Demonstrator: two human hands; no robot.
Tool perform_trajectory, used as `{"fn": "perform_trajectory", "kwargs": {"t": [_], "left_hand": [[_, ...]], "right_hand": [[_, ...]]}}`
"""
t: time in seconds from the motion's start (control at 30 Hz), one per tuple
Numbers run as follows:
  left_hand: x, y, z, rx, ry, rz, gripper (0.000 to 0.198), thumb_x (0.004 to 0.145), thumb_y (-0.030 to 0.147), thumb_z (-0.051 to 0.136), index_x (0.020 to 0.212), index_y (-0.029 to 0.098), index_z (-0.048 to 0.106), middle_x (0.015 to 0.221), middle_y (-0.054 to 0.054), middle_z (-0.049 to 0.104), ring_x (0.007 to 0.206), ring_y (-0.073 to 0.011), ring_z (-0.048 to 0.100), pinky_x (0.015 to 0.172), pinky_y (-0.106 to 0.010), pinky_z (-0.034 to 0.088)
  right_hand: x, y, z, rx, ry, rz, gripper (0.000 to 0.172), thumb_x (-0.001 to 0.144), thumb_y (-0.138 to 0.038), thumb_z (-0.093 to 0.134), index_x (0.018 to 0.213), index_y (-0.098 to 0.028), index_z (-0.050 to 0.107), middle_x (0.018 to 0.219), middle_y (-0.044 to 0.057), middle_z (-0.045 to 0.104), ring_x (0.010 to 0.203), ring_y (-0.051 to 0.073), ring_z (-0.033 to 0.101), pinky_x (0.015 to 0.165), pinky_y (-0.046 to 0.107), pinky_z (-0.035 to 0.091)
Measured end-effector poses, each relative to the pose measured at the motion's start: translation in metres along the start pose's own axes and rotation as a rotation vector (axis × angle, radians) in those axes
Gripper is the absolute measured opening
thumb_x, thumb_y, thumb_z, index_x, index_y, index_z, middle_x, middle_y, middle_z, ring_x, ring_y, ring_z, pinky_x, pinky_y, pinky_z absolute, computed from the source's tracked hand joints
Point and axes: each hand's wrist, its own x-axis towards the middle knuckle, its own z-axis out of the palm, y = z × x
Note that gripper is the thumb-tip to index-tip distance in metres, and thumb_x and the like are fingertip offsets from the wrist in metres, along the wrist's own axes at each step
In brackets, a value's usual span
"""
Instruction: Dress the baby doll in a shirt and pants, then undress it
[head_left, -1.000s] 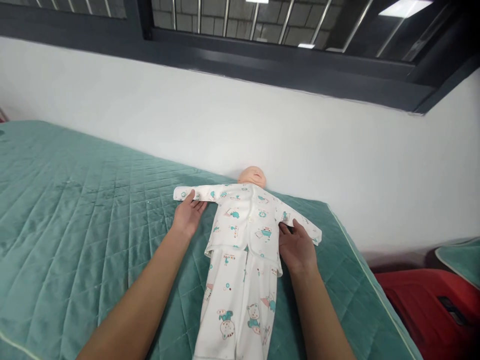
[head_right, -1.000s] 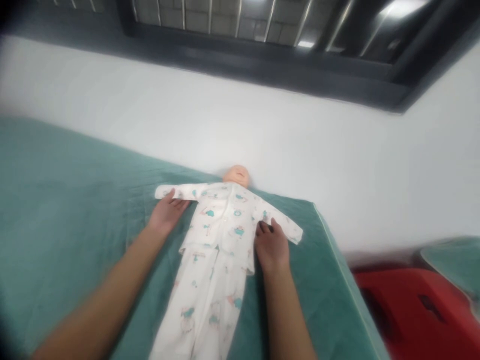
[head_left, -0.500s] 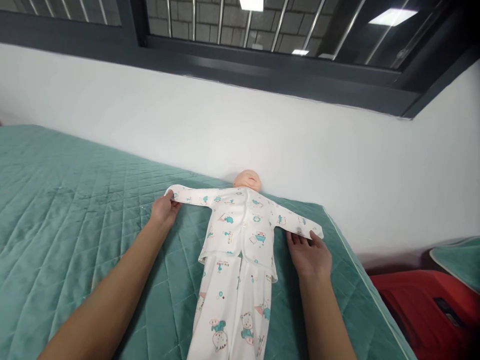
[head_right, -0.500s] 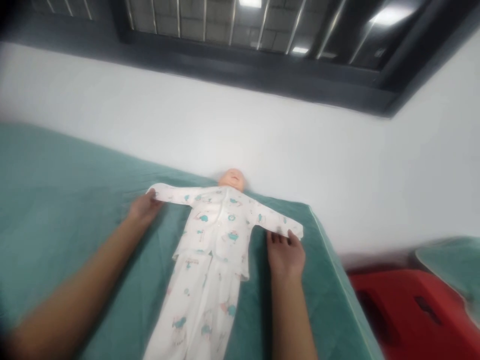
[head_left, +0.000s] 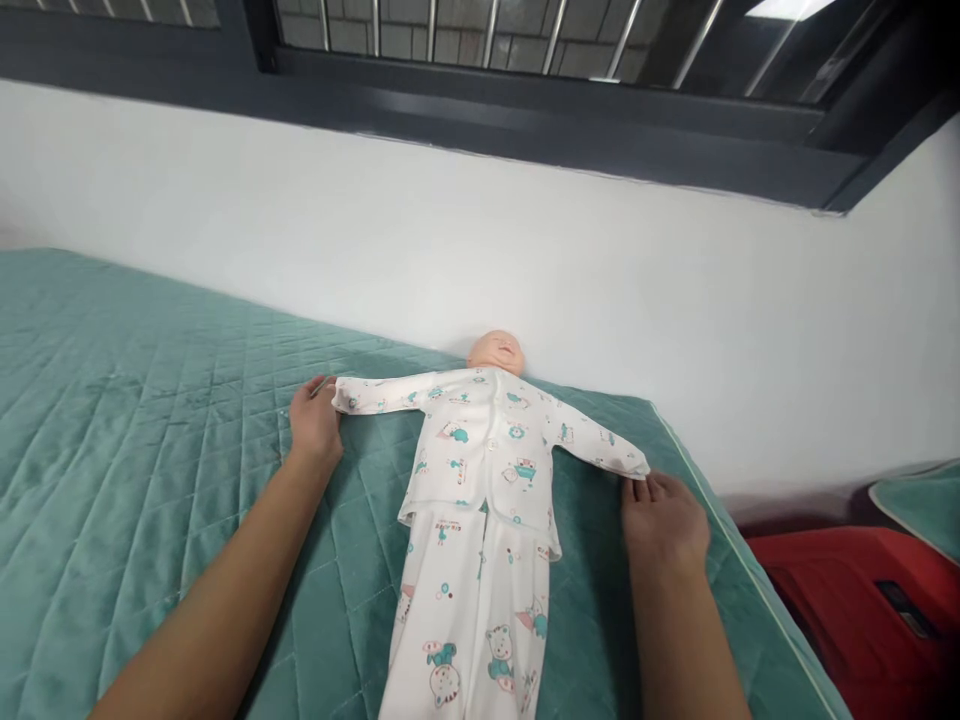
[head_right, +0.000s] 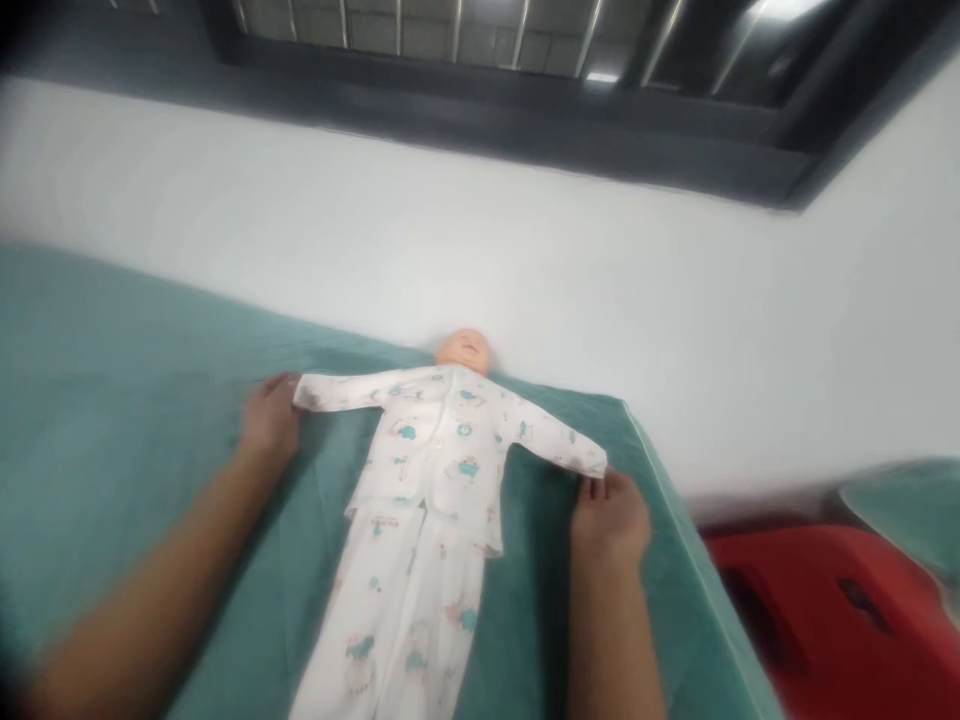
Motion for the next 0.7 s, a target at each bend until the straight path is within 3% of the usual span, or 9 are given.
{"fn": "perform_trajectory", "kwargs": {"t": [0.1, 0.2, 0.27, 0.37, 0.5, 0.57, 0.7], "left_hand": [[-0.004, -0.002, -0.001, 0.291, -0.028, 0.259, 0.038, 0.084, 0.008, 0.054, 0.121, 0.014, 0.059, 0.135, -0.011, 0.059, 0.127, -0.0221, 0.053, 0.116, -0.041, 0.035], [-0.011, -0.009, -0.002, 0.716, -0.267, 0.652, 0.034, 0.093, 0.024, 0.047, 0.123, 0.015, 0.060, 0.142, -0.011, 0.055, 0.139, -0.0238, 0.042, 0.119, -0.043, 0.028], [-0.015, -0.015, -0.003, 0.943, -0.437, 0.793, 0.038, 0.097, 0.032, 0.041, 0.125, 0.015, 0.060, 0.146, -0.012, 0.051, 0.143, -0.0257, 0.036, 0.119, -0.047, 0.026], [-0.017, -0.021, -0.005, 1.241, -0.527, 0.801, 0.045, 0.100, 0.038, 0.034, 0.134, 0.016, 0.054, 0.149, -0.013, 0.048, 0.143, -0.0283, 0.035, 0.117, -0.052, 0.026], [-0.020, -0.017, -0.011, 1.406, -0.456, 0.722, 0.049, 0.100, 0.040, 0.030, 0.139, 0.016, 0.050, 0.149, -0.015, 0.046, 0.141, -0.0318, 0.038, 0.113, -0.055, 0.030], [-0.028, -0.013, -0.015, 1.438, -0.413, 0.713, 0.050, 0.100, 0.040, 0.032, 0.139, 0.016, 0.049, 0.151, -0.016, 0.043, 0.140, -0.0343, 0.038, 0.112, -0.057, 0.031], [-0.059, -0.006, -0.033, 1.422, -0.372, 0.796, 0.048, 0.099, 0.039, 0.034, 0.138, 0.015, 0.049, 0.151, -0.016, 0.043, 0.140, -0.0355, 0.037, 0.112, -0.063, 0.027]], "right_hand": [[-0.006, 0.005, 0.005, -0.086, 0.074, -0.211, 0.040, 0.071, -0.016, 0.058, 0.110, -0.022, 0.056, 0.121, 0.003, 0.061, 0.117, 0.016, 0.058, 0.107, 0.034, 0.045], [-0.016, 0.017, 0.016, -0.303, -0.012, -0.414, 0.062, 0.071, -0.026, 0.067, 0.130, -0.019, 0.050, 0.142, 0.007, 0.051, 0.133, 0.020, 0.047, 0.116, 0.039, 0.032], [-0.019, 0.025, 0.021, -0.530, -0.126, -0.451, 0.066, 0.074, -0.034, 0.065, 0.136, -0.018, 0.049, 0.146, 0.010, 0.048, 0.134, 0.025, 0.045, 0.116, 0.043, 0.032], [-0.017, 0.032, 0.024, -0.771, -0.196, -0.407, 0.067, 0.077, -0.038, 0.062, 0.140, -0.017, 0.049, 0.145, 0.013, 0.049, 0.131, 0.030, 0.048, 0.114, 0.047, 0.033], [-0.023, 0.031, 0.023, -0.823, -0.167, -0.482, 0.066, 0.078, -0.034, 0.058, 0.141, -0.016, 0.048, 0.148, 0.013, 0.047, 0.136, 0.030, 0.044, 0.116, 0.045, 0.030], [-0.038, 0.031, 0.022, -0.788, -0.198, -0.546, 0.065, 0.080, -0.034, 0.057, 0.141, -0.015, 0.048, 0.148, 0.013, 0.047, 0.137, 0.028, 0.042, 0.117, 0.044, 0.029], [-0.087, 0.041, 0.007, -0.726, -0.383, -0.589, 0.062, 0.083, -0.038, 0.056, 0.141, -0.017, 0.047, 0.149, 0.011, 0.046, 0.139, 0.025, 0.040, 0.117, 0.043, 0.030]]}}
